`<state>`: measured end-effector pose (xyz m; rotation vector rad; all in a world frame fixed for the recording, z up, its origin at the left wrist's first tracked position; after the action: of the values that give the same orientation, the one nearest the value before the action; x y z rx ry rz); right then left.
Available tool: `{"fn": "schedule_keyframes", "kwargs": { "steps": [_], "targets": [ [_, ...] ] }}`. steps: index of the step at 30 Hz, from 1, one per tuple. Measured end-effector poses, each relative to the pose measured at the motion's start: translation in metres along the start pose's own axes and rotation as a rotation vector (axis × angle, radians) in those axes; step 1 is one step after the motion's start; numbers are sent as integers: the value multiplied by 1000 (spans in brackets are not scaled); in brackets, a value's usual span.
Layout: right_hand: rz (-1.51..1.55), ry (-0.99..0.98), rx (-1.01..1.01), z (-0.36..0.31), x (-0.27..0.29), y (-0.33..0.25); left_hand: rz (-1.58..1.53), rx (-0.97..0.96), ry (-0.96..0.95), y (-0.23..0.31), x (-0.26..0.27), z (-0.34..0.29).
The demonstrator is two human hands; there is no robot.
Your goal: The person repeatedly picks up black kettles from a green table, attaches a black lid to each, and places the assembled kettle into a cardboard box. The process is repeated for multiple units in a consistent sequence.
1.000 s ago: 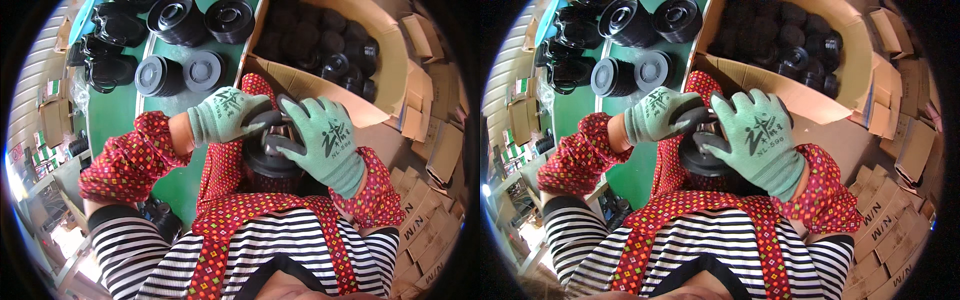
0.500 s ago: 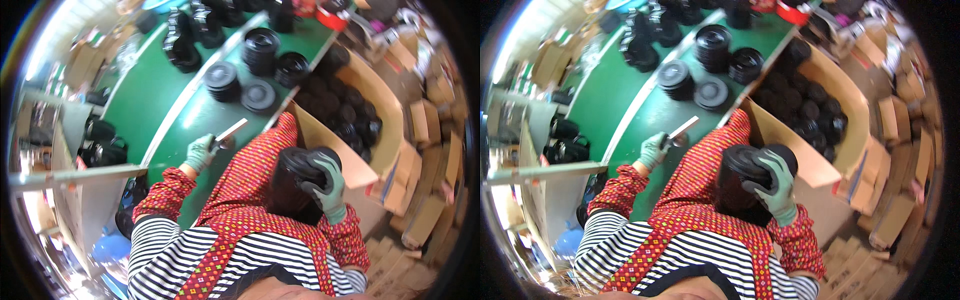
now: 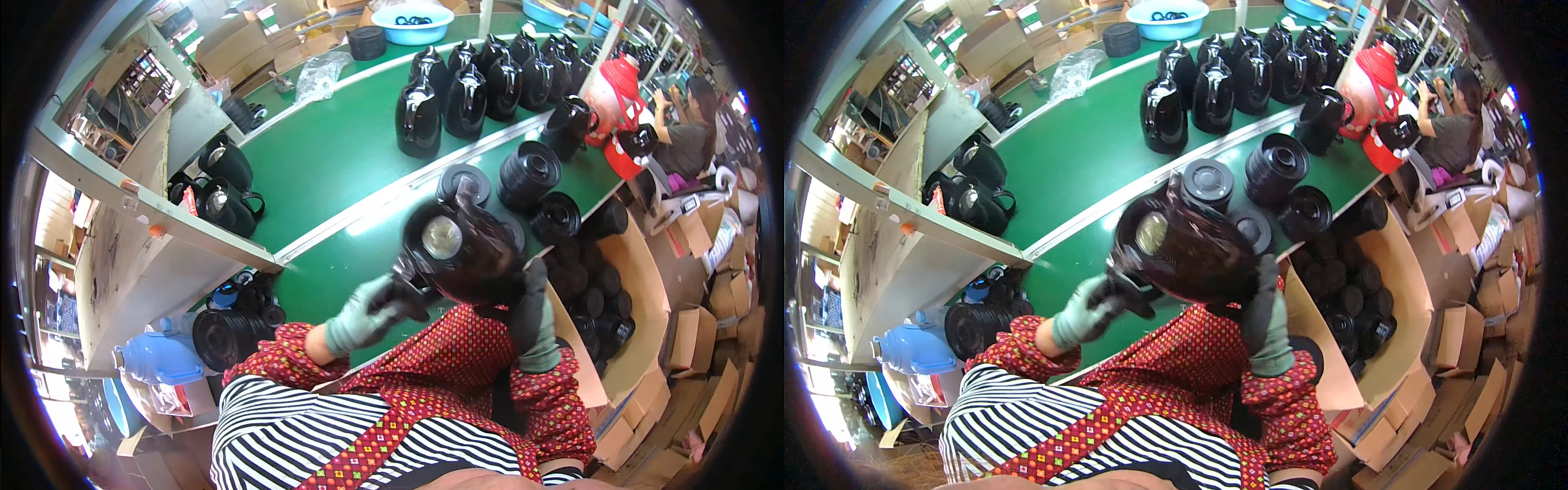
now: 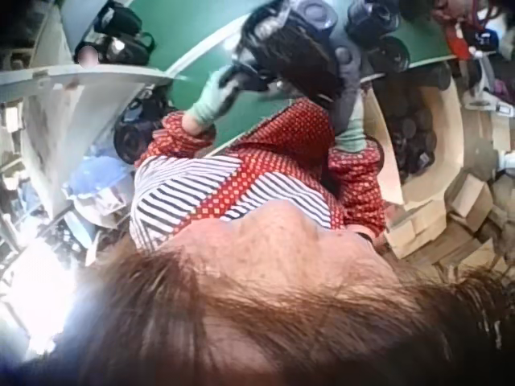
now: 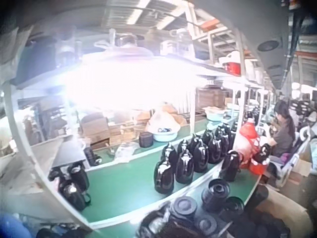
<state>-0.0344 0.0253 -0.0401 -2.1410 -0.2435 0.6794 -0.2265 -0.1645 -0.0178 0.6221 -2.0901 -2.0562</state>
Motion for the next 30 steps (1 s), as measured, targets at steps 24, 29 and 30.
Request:
{"fn": "schedule_keyframes", "kwargs": {
  "steps": [24,29,30],
  "targets": [
    [-951,36,674,37,-23,46,907,-137,941,-21,289,368],
    [-966,28,654,42,-26,51,1126,69,1438,31,396,262],
    [-935,3,619,42,-28,51,1248,138,1533,42,430,233]
  ]
}}
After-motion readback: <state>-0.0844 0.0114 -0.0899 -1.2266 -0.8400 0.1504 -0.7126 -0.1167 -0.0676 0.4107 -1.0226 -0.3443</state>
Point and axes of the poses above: each hand's wrist, its own z-axis towards the middle knuckle, its own x-axis out of the back of the hand, y = z × x, the point moved 7 cm from there along z, towards the middle knuckle, and after that the axes turned 7 degrees about y, right-handed, at the moved point
